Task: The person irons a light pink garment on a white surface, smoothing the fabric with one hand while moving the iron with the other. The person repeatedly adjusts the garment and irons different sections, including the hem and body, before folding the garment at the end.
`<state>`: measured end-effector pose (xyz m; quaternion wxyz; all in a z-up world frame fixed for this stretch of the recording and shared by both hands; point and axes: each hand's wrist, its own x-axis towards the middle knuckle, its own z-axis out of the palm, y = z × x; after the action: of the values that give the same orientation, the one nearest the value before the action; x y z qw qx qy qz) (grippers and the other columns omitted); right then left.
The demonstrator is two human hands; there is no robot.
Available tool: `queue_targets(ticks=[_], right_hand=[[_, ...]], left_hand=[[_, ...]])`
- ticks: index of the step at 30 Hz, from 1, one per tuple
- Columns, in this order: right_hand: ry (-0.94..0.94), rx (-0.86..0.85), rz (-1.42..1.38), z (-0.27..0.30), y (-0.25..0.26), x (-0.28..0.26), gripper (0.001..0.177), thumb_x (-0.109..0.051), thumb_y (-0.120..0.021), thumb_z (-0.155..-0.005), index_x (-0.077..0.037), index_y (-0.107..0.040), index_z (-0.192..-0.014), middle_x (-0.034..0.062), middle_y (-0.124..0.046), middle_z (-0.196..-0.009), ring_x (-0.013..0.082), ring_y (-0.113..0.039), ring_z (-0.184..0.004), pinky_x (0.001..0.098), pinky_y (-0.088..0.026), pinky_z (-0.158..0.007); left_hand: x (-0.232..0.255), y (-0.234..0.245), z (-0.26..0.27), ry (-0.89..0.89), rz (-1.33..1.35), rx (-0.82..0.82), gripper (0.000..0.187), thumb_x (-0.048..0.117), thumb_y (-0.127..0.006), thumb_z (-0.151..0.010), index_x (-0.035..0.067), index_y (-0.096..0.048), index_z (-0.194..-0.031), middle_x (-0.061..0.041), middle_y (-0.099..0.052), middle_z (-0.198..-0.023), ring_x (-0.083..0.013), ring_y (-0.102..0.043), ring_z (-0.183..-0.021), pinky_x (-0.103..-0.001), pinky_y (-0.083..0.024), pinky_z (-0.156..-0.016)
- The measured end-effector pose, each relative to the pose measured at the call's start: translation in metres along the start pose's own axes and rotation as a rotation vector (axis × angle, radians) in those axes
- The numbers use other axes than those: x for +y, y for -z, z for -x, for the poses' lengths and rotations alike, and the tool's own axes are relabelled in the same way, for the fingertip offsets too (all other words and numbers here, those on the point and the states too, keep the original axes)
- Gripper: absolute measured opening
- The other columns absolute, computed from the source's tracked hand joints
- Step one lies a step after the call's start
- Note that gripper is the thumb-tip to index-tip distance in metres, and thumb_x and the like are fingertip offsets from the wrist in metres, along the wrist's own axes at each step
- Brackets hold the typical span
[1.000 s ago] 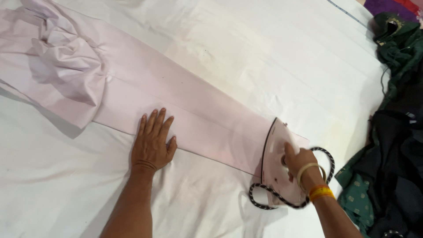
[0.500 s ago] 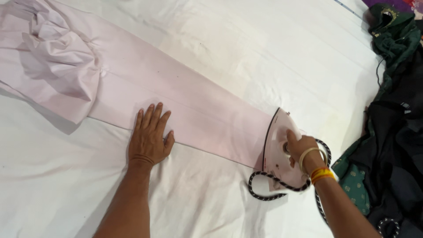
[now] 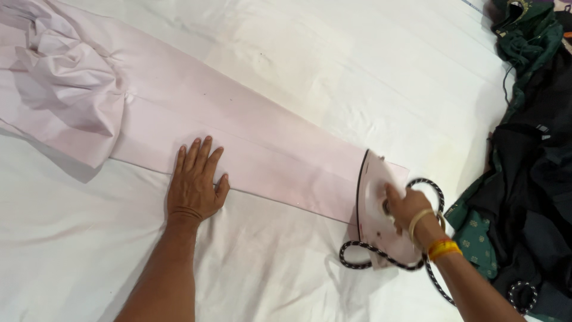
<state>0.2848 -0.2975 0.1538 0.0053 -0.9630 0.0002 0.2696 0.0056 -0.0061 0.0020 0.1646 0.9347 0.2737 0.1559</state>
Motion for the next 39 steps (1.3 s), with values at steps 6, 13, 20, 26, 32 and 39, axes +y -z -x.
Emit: queue_targets(ticks=[6, 13, 20, 26, 32, 39], right_hand=[[0.010, 0.014, 0.044, -0.041, 0.022, -0.025, 0.081, -0.056, -0.041, -0.108, 0.018, -0.074, -0.102, 0.0218, -0.071, -0.066, 0.0264, -0.067, -0.051, 0.0376, -0.054, -0.056], [-0.023, 0.036, 0.011, -0.010, -0.001, 0.025, 0.066, -0.053, -0.047, -0.101, 0.010, -0.058, -0.117, 0.0191, -0.072, -0.063, 0.0286, -0.072, -0.051, 0.0418, -0.061, -0.056], [-0.035, 0.034, -0.032, -0.053, 0.032, 0.011, 0.080, -0.055, -0.041, -0.106, 0.016, -0.073, -0.092, 0.0205, -0.069, -0.062, 0.0288, -0.067, -0.052, 0.0421, -0.056, -0.063], [-0.075, 0.024, -0.019, -0.036, 0.019, 0.026, 0.075, -0.055, -0.038, -0.104, 0.015, -0.063, -0.110, 0.0207, -0.071, -0.058, 0.0290, -0.071, -0.052, 0.0395, -0.059, -0.063], [-0.091, 0.034, -0.099, -0.019, 0.004, 0.047, 0.073, -0.053, -0.042, -0.103, 0.014, -0.068, -0.110, 0.0194, -0.070, -0.062, 0.0300, -0.071, -0.053, 0.0422, -0.061, -0.064], [-0.081, -0.011, 0.058, -0.066, 0.023, 0.040, 0.094, -0.061, -0.027, -0.107, 0.015, -0.079, -0.088, 0.0174, -0.074, -0.062, 0.0260, -0.074, -0.067, 0.0361, -0.056, -0.088]], left_hand=[[0.001, 0.000, -0.001, -0.009, -0.010, 0.012, 0.059, 0.035, -0.052, -0.093, 0.008, -0.051, -0.145, -0.015, -0.038, -0.160, -0.0326, -0.030, -0.150, -0.050, -0.018, -0.126], [-0.002, 0.001, -0.001, 0.003, -0.007, -0.008, 0.059, 0.035, -0.052, -0.092, 0.009, -0.050, -0.145, -0.015, -0.038, -0.160, -0.0321, -0.030, -0.150, -0.049, -0.018, -0.126], [-0.002, -0.002, -0.001, -0.008, -0.012, -0.003, 0.059, 0.035, -0.052, -0.093, 0.009, -0.050, -0.146, -0.015, -0.039, -0.161, -0.0322, -0.031, -0.151, -0.049, -0.018, -0.127], [-0.003, -0.001, 0.000, -0.002, -0.011, -0.010, 0.060, 0.035, -0.052, -0.092, 0.009, -0.050, -0.146, -0.015, -0.039, -0.160, -0.0318, -0.031, -0.150, -0.049, -0.018, -0.126], [0.000, 0.001, -0.001, 0.010, -0.016, 0.002, 0.059, 0.035, -0.051, -0.091, 0.011, -0.050, -0.145, -0.014, -0.039, -0.160, -0.0310, -0.031, -0.150, -0.048, -0.018, -0.126], [0.001, 0.002, -0.001, 0.005, -0.030, -0.012, 0.058, 0.035, -0.051, -0.092, 0.010, -0.051, -0.145, -0.014, -0.038, -0.160, -0.0311, -0.030, -0.151, -0.048, -0.018, -0.126]])
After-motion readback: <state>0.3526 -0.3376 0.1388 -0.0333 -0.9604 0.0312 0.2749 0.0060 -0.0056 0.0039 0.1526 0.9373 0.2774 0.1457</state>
